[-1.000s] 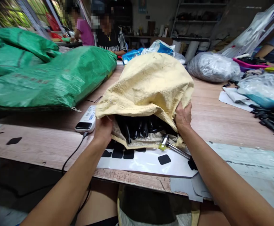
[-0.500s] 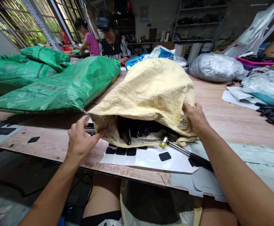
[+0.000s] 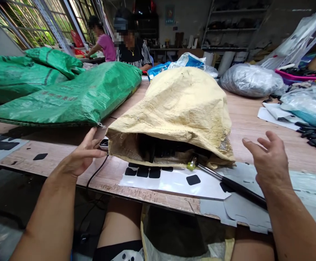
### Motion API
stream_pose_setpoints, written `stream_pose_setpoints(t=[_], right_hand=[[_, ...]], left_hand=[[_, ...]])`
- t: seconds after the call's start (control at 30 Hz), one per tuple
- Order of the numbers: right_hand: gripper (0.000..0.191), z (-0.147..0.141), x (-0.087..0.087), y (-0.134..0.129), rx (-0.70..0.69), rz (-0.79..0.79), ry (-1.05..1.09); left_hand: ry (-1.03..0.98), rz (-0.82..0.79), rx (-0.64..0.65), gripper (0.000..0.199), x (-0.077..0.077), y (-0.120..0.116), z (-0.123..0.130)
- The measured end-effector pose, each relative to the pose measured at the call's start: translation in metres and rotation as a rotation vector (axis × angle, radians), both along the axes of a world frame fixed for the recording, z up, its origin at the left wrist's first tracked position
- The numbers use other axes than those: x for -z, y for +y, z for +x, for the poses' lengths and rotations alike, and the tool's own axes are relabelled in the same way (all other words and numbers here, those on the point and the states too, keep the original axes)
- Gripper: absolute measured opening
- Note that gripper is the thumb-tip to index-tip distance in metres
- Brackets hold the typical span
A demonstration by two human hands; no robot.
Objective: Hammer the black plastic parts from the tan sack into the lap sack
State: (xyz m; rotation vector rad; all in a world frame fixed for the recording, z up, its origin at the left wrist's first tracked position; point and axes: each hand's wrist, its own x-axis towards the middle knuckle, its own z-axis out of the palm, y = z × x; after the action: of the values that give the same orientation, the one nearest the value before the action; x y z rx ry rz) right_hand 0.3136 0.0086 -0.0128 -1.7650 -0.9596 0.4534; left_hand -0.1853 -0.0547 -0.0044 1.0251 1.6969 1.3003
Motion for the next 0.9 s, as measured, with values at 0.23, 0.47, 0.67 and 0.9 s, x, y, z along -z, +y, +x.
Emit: stream_pose_setpoints(t=[0.23, 0.47, 0.67, 0.9], right_hand=[[0.096, -0.009, 0.007, -0.028, -0.102, 0.045, -0.095], [0.075, -0.003, 0.040, -0.057, -0.175, -0.002, -0.358], [0.049, -0.006, 0.037, -0.075, -0.202, 0.132, -0.736], [0.055, -0.050, 0.025, -0.139, -0.443, 0.418, -0.842]], left_hand=[[0.805, -0.256, -0.193, 0.102, 0.002, 0.039, 0.029], [0.959, -0.247, -0.158, 0.091, 0.005, 0.017, 0.008], [0.956, -0.300, -0.232, 0.100, 0.003, -0.004, -0.029], [1.096, 0.136, -0.380, 0.069, 0.013, -0.051, 0.028]])
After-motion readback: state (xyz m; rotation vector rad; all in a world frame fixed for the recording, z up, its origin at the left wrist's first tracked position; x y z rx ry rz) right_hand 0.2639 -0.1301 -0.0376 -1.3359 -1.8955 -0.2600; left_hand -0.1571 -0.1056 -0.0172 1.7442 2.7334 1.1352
